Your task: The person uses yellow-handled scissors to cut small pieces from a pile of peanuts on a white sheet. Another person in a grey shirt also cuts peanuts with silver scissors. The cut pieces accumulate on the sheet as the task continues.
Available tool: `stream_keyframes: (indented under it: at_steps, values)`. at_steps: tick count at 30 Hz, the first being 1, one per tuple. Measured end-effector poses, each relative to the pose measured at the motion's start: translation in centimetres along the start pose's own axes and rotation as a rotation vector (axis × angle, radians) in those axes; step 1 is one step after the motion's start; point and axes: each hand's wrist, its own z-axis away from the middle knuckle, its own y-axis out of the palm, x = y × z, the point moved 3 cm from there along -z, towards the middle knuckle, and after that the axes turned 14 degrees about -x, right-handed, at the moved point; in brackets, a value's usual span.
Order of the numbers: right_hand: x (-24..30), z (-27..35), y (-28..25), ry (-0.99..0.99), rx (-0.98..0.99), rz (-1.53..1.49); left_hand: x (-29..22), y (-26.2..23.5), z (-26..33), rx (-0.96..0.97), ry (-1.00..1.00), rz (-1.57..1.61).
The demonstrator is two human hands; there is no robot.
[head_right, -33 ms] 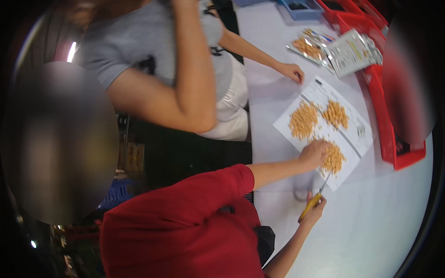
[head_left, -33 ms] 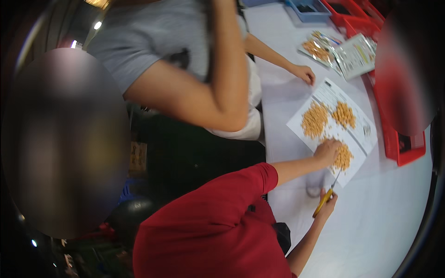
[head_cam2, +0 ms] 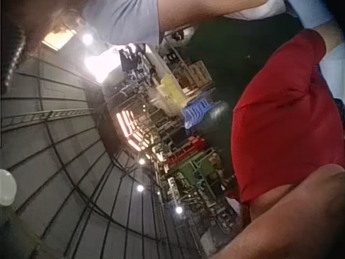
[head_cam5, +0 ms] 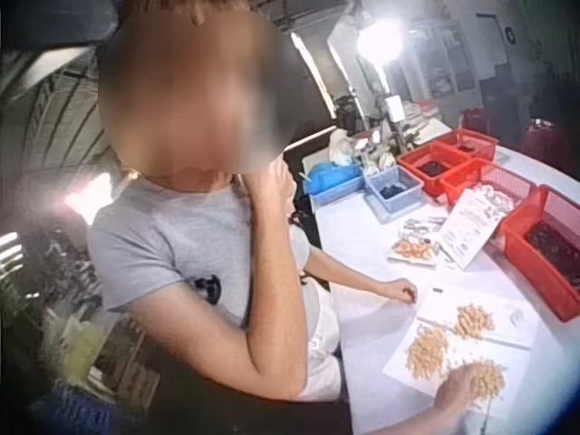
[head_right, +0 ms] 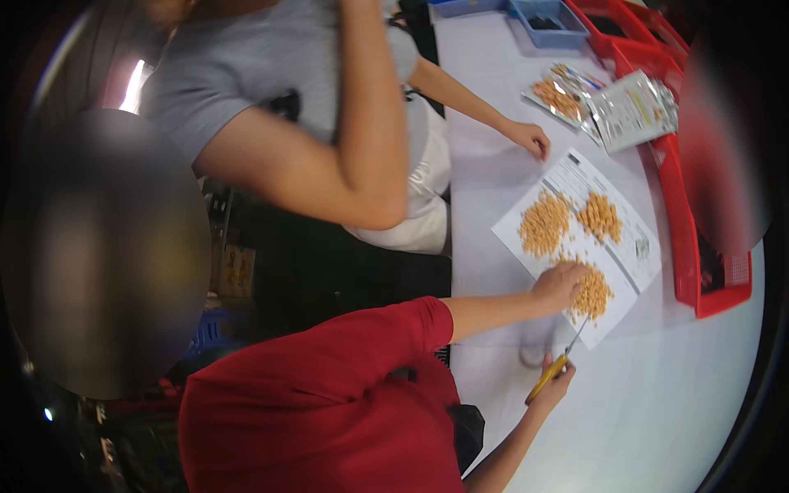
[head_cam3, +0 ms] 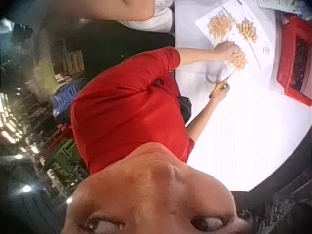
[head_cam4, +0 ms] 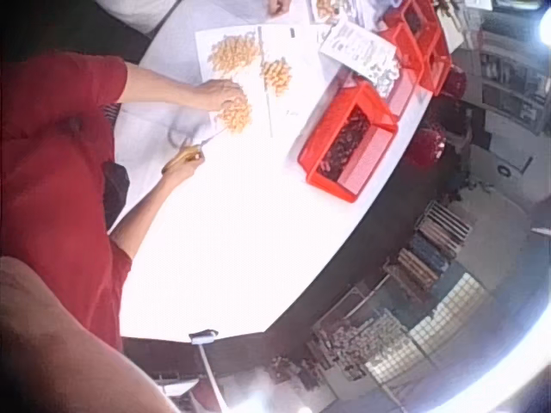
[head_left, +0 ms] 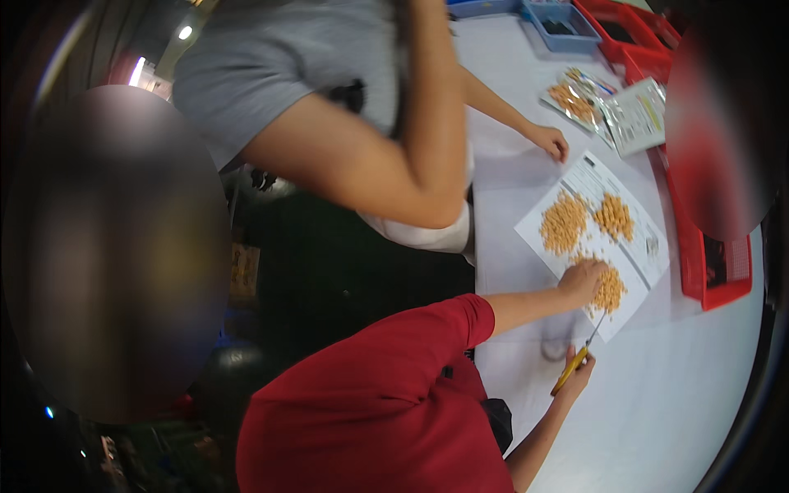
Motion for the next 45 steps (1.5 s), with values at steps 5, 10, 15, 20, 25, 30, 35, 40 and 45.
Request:
stream_keyframes:
  at_steps: [5,10,15,20,25,30,35,40,45]
  values:
    - [-3.0,0.2,-0.3,0.194,0.074,-0.280,-0.6,-4.1,0.2,0.298,-0.139,-0.040]
    - [-2.9,3.2,-0.2,-0.012,0.025,-0.252,0.0,-10.1,2.3,0.354,-0.180,-0.130]
    - [-3.3,4.4,0.7,-0.056,-0.061,-0.183,1.0,-11.9,6.7,0.371,-0.102,-0.141]
    - [-4.1,2.1,2.9,-0.183,-0.041,-0.231,-0.5,-16.7,9.9,0.513,-0.069,-0.062]
    - [-2.5,3.5,5.0,-0.265,-0.108,-0.155,0.5,-17.8,10.9,0.631,-0.025,-0.084]
    - [-1.8,4.2,6.0,-0.303,-0.170,-0.111,1.4,-20.8,9.5,0.625,-0.037,-0.115]
    - [-1.5,4.6,6.9,-0.330,-0.198,-0.101,2.7,-22.5,8.9,0.616,-0.052,-0.185]
    - [-1.9,4.3,6.7,-0.356,-0.238,-0.096,2.5,-22.4,9.6,0.660,0.005,-0.207]
    - [-3.2,4.3,5.9,-0.388,-0.287,-0.104,2.8,-22.0,11.0,0.709,-0.013,-0.219]
